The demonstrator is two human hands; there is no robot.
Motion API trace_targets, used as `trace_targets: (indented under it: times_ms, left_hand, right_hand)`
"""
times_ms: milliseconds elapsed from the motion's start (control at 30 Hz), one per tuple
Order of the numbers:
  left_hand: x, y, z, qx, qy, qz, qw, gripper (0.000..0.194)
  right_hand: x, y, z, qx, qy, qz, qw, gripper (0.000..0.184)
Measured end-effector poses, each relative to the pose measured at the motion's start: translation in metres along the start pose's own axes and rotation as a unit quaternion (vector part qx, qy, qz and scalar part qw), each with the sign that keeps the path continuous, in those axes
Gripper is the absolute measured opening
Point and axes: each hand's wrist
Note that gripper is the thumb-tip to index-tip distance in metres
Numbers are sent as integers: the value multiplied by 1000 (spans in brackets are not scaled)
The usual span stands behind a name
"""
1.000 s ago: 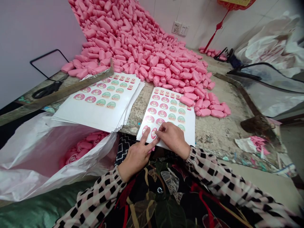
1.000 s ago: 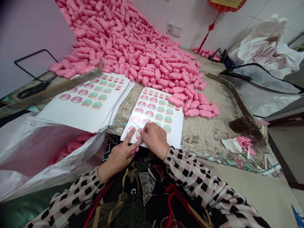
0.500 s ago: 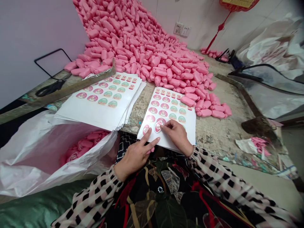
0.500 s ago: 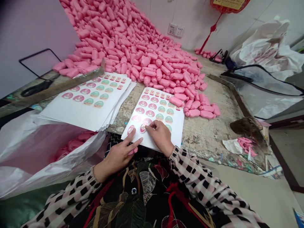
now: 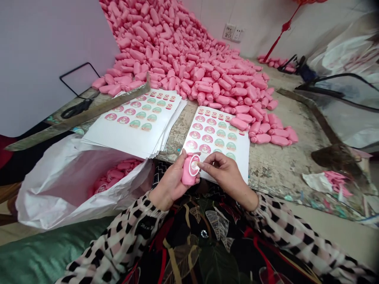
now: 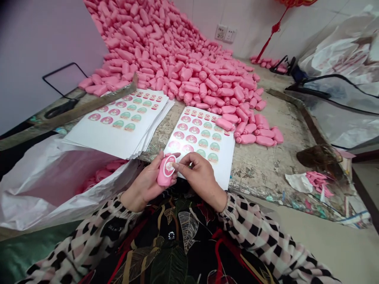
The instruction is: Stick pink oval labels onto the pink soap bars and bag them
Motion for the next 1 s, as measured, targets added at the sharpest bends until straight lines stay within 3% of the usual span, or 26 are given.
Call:
trace_targets:
  times_ms: [267,767,867,1000]
  left_hand:
    - [-1,4,-6,10,10,-24,1000,41]
    - [2,7,-8,47,43,-18,998,51]
    - [3,7,-9,60,65,-4,996,52]
    - [2,6,-10,51,83,21,995,51]
  right_hand:
    - [1,-7,7,-14,-36,-30,999,23]
    - [3,-9,11,-53,-125,-21,991,18]
    - [0,-11,4,-70,-187,-42,979,16]
    - [-6,-13,-5,-95,-330,-50,938,21]
Point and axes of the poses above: each hand's wrist, its own y-axis towards the middle knuckle, its own x-axis out of the palm, z = x × y, and after that the axes turned 5 degrees about -x, right-handed
